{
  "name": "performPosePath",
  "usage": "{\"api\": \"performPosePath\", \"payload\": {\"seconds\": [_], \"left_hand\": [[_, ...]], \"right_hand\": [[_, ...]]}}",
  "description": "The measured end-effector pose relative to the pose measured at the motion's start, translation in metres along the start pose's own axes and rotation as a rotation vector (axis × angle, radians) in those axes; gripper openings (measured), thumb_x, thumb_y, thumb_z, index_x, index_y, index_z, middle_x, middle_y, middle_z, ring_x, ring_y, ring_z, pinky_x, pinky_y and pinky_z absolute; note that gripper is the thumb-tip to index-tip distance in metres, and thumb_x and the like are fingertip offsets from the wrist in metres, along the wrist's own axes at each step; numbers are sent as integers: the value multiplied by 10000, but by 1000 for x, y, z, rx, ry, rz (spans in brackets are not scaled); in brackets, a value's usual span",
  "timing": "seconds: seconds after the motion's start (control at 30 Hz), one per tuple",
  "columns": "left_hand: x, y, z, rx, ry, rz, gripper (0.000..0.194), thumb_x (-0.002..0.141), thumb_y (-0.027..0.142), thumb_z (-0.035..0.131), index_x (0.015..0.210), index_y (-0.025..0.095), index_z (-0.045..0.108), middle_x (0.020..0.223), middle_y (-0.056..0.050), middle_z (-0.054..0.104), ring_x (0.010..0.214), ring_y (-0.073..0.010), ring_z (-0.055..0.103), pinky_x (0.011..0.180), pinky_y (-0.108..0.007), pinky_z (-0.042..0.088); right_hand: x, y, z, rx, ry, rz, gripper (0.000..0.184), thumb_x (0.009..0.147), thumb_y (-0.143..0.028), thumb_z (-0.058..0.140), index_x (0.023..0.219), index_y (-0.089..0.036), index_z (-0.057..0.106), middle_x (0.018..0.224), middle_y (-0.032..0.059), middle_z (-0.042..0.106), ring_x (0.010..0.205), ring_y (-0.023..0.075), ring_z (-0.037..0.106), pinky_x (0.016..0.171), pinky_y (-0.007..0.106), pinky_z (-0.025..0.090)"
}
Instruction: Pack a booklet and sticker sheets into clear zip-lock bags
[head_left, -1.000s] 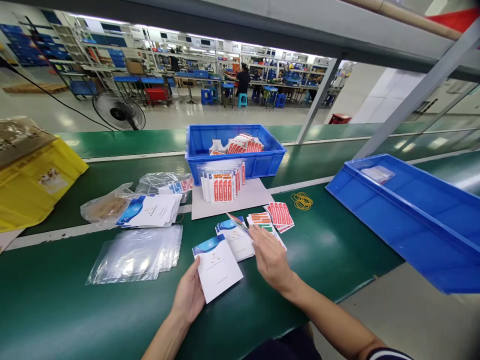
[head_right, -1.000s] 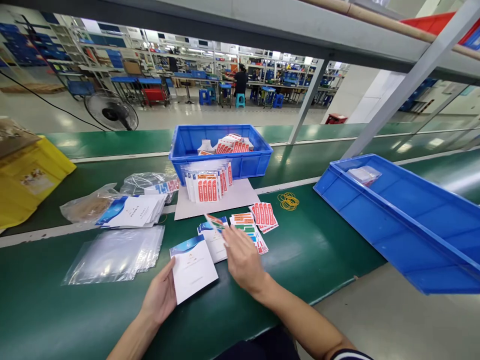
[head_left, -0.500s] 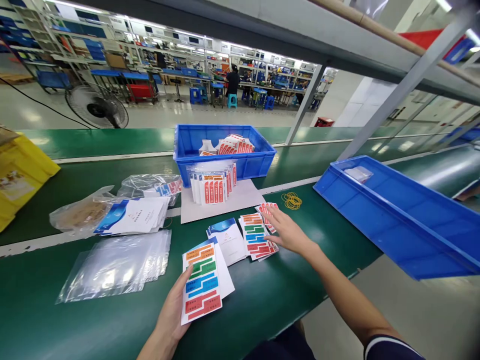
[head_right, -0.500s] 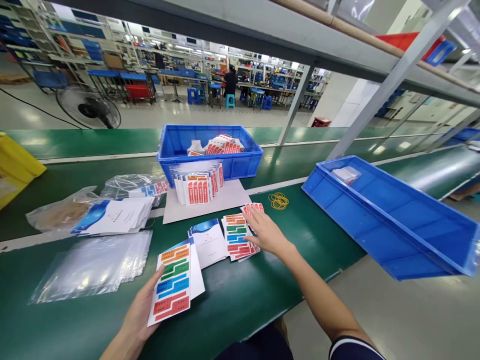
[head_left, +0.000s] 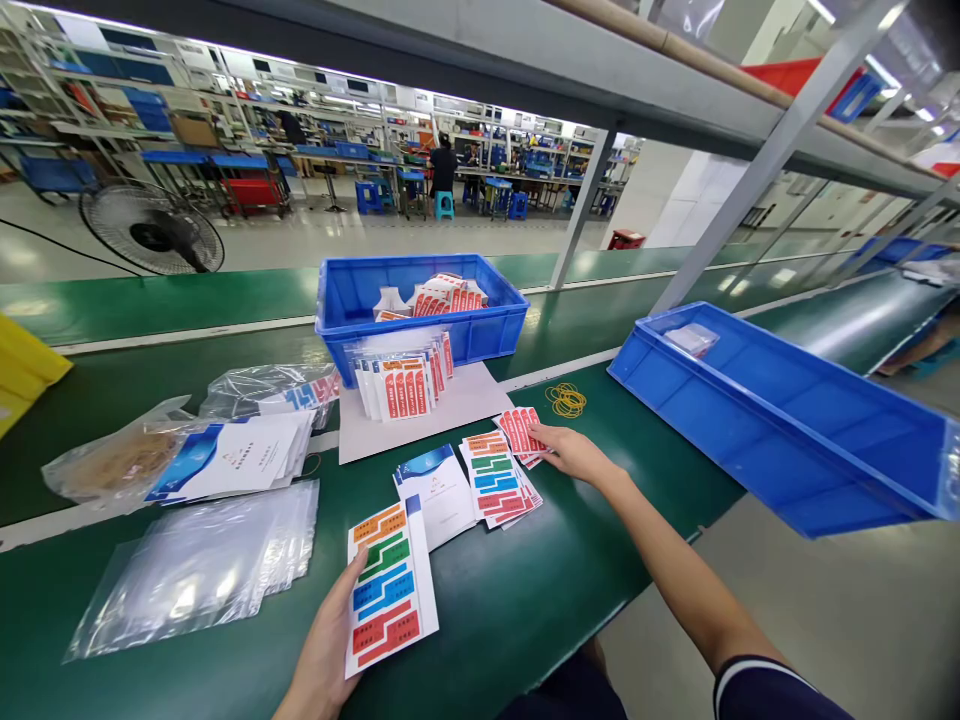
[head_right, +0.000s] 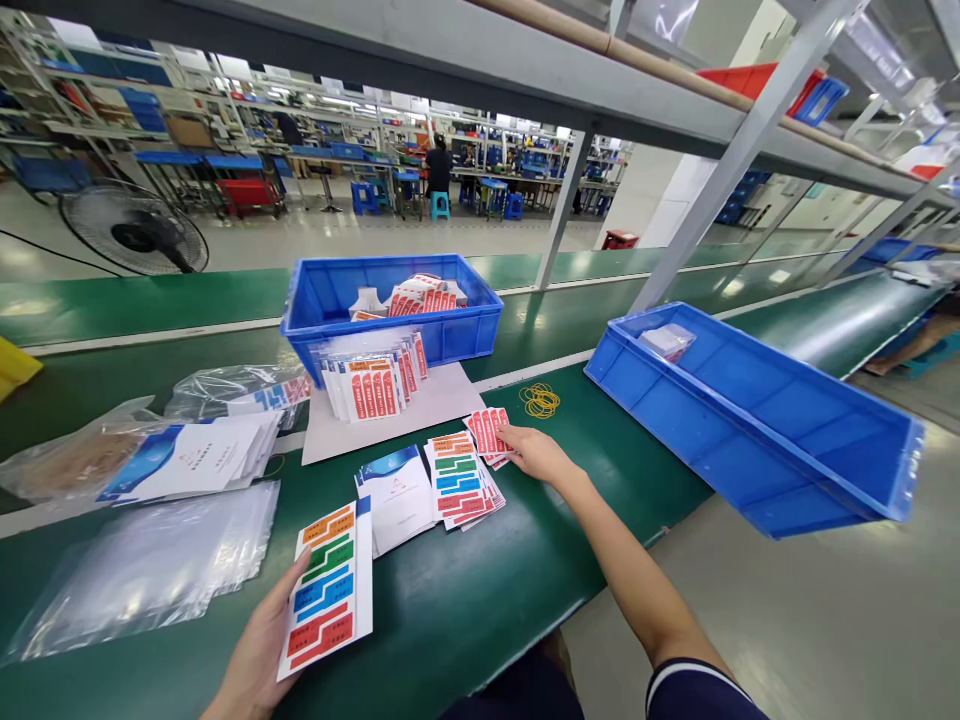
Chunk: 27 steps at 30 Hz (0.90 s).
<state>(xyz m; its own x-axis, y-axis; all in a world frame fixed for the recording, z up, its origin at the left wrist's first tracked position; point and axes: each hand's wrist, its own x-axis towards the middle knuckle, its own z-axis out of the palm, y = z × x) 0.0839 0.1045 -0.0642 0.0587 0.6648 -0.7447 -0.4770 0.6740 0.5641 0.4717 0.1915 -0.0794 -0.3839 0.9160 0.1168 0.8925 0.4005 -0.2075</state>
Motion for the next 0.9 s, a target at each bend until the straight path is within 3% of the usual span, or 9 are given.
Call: {"api": "performPosePath", "payload": {"seconds": [0.3,0.47,0.53,0.63,0.7,0.8,0.9], "left_hand": [[3,-1,1,-32,-40,-14,414,772,252,654,1150,108,569,799,-117,739,672,-289,710,618,-415,599],[2,-1,1,-39,-44,-17,416,770,248,657,1152,111,570,789,-110,740,683,-289,710,632,-417,598],[2,-2,1,-38,-44,-15,427,771,260,656,1160,108,565,789,-112,741,692,-294,710,649,-432,594],[0,-4,2,-50,-78,4,418,785,301,640,1148,104,573,828,-123,741,725,-298,709,695,-452,582],[0,-7,3,-70,-141,31,407,800,343,620,1134,113,583,883,-129,737,771,-300,706,730,-459,570],[0,-12,6,-81,-239,85,387,803,392,605,1076,118,608,947,-139,725,839,-300,694,773,-444,553],[-4,-10,4,47,-235,159,291,724,292,701,951,125,631,900,-130,731,802,-288,696,749,-396,550]], "right_hand": [[-6,-8,1,-14,-11,5,465,860,-117,407,1318,-167,475,1387,66,456,1238,231,478,1015,382,419],[-8,-10,-10,-30,-13,59,515,815,-44,387,1261,-250,539,1276,1,572,1110,225,592,901,340,508],[-9,-22,-14,-44,24,107,531,809,-26,371,1261,-246,540,1241,16,601,1088,241,605,878,358,520],[-13,-66,-13,-37,243,173,526,841,-34,328,1313,-206,487,1295,54,553,1165,246,549,960,406,473],[-19,-112,-5,45,366,52,506,857,-55,345,1325,-198,473,1316,58,532,1207,227,512,1030,401,424],[-31,-187,7,226,242,-338,452,878,-82,375,1297,-200,497,1276,66,572,1211,204,510,1026,380,437],[-39,-233,6,309,109,-517,361,889,-123,422,1224,-172,548,1195,103,630,1171,221,544,990,378,465]]}}
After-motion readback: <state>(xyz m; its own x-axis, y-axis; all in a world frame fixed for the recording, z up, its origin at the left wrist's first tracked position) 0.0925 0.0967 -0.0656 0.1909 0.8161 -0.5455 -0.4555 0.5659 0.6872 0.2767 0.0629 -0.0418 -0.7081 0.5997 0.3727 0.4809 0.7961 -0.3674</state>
